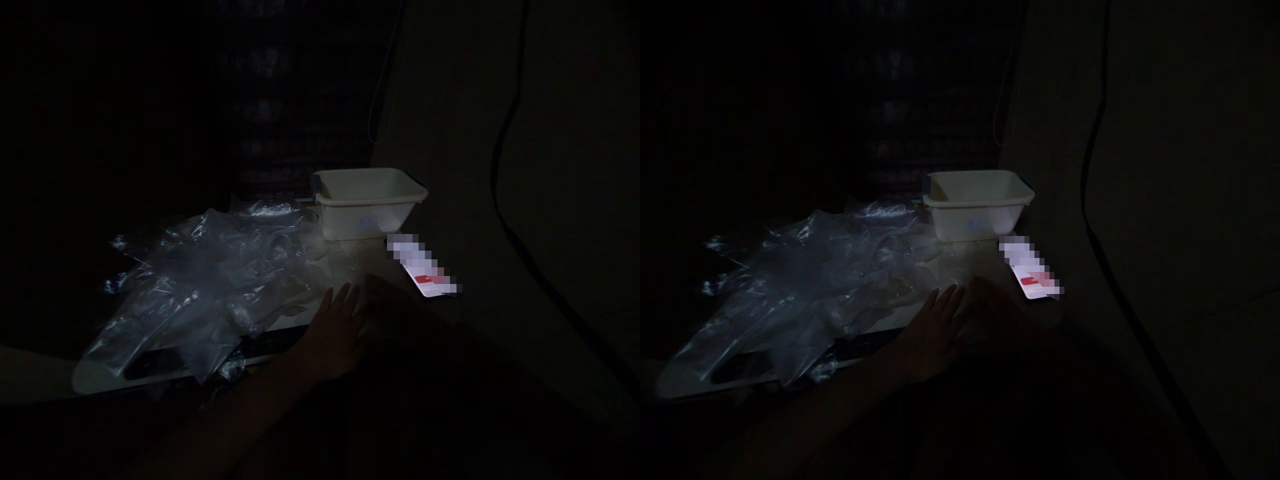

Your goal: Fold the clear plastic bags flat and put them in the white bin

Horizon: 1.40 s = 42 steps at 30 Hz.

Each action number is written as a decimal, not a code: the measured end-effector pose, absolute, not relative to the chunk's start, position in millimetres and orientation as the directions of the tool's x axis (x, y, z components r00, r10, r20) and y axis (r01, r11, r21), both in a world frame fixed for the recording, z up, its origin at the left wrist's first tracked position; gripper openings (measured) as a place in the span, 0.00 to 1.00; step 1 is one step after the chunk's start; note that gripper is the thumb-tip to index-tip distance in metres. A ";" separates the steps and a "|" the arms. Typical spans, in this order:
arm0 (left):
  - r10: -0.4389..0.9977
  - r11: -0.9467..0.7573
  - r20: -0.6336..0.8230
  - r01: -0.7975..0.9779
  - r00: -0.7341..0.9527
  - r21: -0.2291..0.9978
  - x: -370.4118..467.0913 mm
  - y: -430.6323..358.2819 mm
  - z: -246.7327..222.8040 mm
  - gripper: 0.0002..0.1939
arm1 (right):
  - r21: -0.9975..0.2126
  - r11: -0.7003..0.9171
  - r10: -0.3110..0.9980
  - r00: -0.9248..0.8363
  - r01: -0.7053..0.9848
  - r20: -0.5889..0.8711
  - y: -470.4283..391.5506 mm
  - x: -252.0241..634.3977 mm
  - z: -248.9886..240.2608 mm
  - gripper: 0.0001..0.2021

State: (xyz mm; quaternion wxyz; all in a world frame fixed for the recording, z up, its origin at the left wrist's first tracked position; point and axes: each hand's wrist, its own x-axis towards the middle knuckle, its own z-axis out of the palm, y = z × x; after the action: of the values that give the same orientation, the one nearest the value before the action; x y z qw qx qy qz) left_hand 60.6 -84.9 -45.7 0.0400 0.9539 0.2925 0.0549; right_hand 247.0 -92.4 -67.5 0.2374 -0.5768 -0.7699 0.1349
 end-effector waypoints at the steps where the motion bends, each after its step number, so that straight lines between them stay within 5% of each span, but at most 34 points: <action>1: 0.559 -0.828 0.076 0.550 0.826 0.111 60.0 -86.0 -45.3 0.28 | -0.470 0.292 0.953 -0.214 0.833 0.212 -86.4 249.6 -69.2 0.22; 8: 0.567 -0.822 0.074 0.558 0.821 0.113 53.4 -90.4 -44.6 0.28 | -0.232 0.204 0.968 -0.160 0.951 0.193 -57.5 257.2 -34.6 0.20; 14: 0.544 -0.836 0.074 0.532 0.836 0.137 53.1 -88.2 -43.2 0.28 | -0.095 0.380 0.920 -0.365 0.920 0.145 -54.9 234.1 -21.2 0.15; 21: 0.548 -0.833 0.090 0.534 0.831 0.141 51.7 -89.2 -41.3 0.26 | 0.190 0.223 0.970 -0.237 0.956 0.054 -20.4 231.2 -16.8 0.13; 26: 0.545 -0.838 0.128 0.533 0.828 0.120 51.8 -85.6 -39.2 0.27 | 0.125 0.234 0.959 -0.250 0.964 0.132 -25.9 230.5 -15.9 0.14; 31: 0.530 -0.848 0.183 0.512 0.828 0.137 52.2 -80.8 -36.6 0.23 | 0.136 0.346 0.933 -0.355 0.928 0.056 -24.4 219.5 -23.9 0.13; 38: 0.502 -0.864 0.212 0.479 0.838 0.154 51.1 -81.2 -36.6 0.20 | 0.199 0.312 0.943 -0.328 0.929 0.055 5.7 229.4 -27.1 0.11; 42: 0.489 -0.870 0.226 0.452 0.843 0.195 50.6 -81.1 -35.6 0.21 | 0.096 0.224 0.961 -0.236 0.970 0.143 -0.5 231.6 -21.7 0.12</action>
State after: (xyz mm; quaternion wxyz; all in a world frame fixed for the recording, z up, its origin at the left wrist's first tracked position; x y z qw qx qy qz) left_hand 50.6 -81.1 -35.6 0.0673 0.9575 0.2456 0.1352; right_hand 231.6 -0.5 -21.7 0.0263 -0.6173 -0.7820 -0.0821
